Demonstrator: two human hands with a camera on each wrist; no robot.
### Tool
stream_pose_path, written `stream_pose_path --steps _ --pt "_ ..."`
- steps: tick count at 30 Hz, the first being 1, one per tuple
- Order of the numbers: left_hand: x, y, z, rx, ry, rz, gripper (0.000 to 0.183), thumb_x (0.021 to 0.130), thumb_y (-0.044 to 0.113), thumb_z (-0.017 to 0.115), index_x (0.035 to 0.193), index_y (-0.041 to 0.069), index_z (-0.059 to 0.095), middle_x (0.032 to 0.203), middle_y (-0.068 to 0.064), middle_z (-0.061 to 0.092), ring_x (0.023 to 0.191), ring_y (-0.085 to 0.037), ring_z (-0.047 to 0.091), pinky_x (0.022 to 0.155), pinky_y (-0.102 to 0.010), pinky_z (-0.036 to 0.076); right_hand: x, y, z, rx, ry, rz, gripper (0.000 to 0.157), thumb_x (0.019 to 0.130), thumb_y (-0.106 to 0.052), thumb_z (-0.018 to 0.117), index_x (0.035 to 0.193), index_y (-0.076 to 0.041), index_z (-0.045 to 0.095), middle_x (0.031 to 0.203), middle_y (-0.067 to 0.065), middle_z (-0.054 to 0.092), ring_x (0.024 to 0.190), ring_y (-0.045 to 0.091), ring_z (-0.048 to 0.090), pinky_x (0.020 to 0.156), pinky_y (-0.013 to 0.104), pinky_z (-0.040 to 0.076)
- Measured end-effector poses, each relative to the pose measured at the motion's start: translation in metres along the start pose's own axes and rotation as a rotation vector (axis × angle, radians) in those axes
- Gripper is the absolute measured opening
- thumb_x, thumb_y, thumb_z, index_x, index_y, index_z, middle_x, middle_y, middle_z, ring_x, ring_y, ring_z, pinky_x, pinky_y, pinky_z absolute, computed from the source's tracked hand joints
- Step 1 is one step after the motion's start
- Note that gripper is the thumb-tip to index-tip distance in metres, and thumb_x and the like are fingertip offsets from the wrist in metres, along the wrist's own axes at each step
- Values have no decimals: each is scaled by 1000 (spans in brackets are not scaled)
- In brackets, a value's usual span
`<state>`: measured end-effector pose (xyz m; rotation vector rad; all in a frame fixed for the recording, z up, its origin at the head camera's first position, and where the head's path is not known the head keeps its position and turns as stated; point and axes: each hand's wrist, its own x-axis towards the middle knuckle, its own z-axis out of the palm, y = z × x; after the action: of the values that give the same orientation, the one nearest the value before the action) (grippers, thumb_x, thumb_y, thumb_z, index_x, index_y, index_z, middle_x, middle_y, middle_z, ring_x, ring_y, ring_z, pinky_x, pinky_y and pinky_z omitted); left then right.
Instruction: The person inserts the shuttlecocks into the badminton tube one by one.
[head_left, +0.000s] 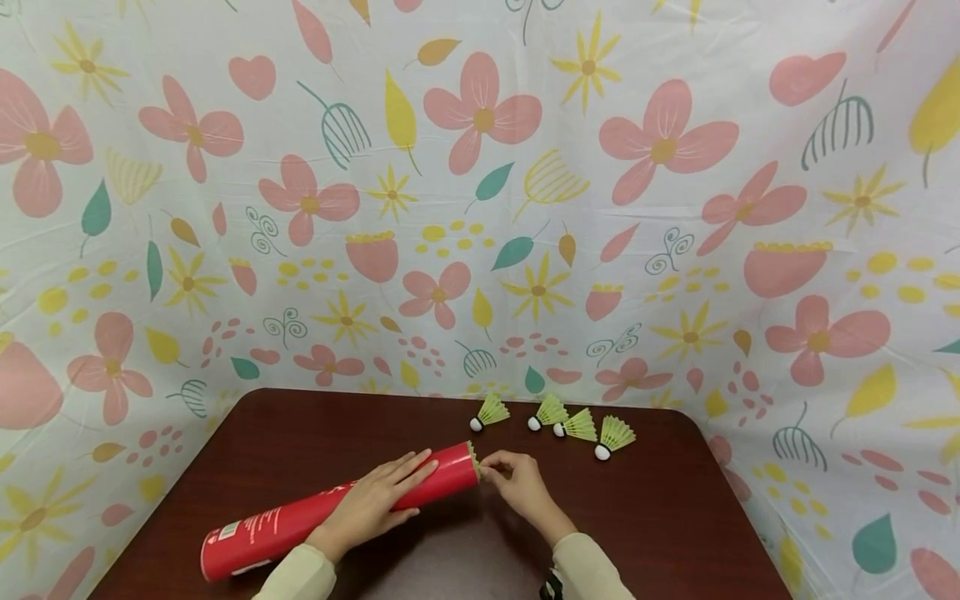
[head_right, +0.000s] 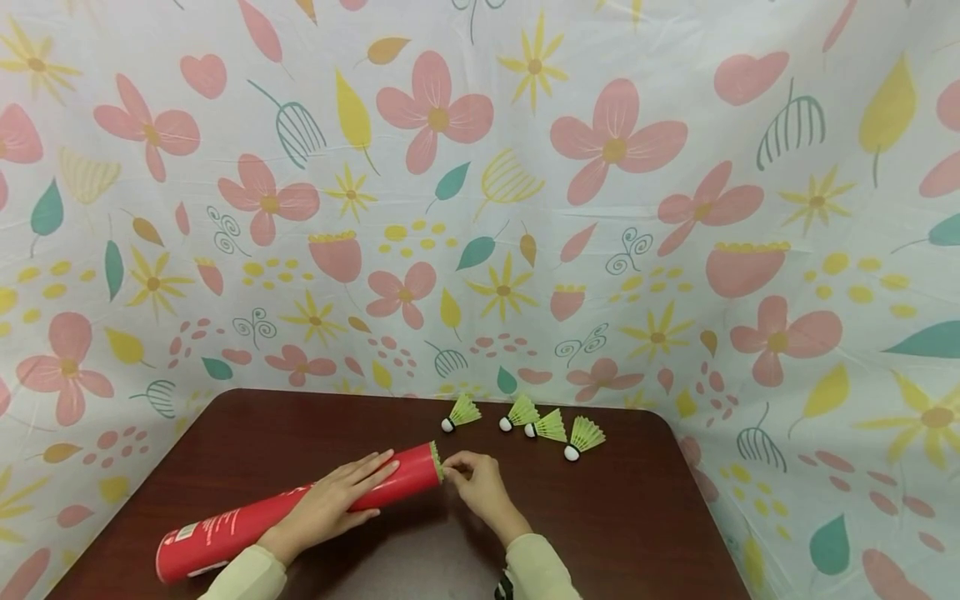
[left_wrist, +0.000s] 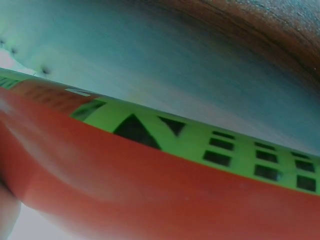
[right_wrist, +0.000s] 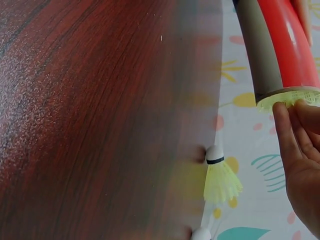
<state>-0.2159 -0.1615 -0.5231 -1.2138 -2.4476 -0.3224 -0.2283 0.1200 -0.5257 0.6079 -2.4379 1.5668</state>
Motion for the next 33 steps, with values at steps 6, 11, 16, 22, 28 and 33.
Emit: stream_pose_path --steps 6,11,16,22,28,33 --pt "1 -1 1 7 -3 10 92 73 25 85 150 17 36 154 -3 34 129 -31 47 98 -44 46 1 -1 1 -23 -20 6 5 85 -3 70 87 -6 73 83 4 72 72 10 64 63 22 52" --pt "2 -2 2 8 -15 3 93 73 26 85 151 19 34 155 -2 32 131 -29 45 98 -43 46 2 -1 1 -45 -45 -16 7 85 -2 70 88 -8 74 84 3 72 73 10 63 64 22 52" --pt "3 -1 3 1 -5 4 91 73 27 85 150 19 37 154 -1 34 131 -28 46 97 -44 47 4 3 0 -49 -59 -72 8 83 0 72 86 -7 75 83 5 72 73 9 64 64 22 53" --pt "4 0 4 -2 0 14 91 73 26 85 149 18 37 153 -3 35 130 -30 47 98 -44 46 4 7 -4 -44 -73 -95 6 81 -2 73 85 -6 76 84 5 72 77 10 65 66 23 53" --pt "5 1 4 -12 -3 10 89 74 27 84 149 18 38 153 -3 35 129 -31 48 98 -44 46 1 8 -11 -62 -72 -77 6 82 -6 74 87 -7 76 85 4 72 79 10 65 67 24 54" --pt "6 1 5 -5 -12 10 91 73 27 85 150 19 36 154 -2 34 131 -29 46 99 -44 45 1 11 -23 -88 -63 -56 8 83 -7 73 90 -9 76 86 1 72 79 11 66 68 25 54"
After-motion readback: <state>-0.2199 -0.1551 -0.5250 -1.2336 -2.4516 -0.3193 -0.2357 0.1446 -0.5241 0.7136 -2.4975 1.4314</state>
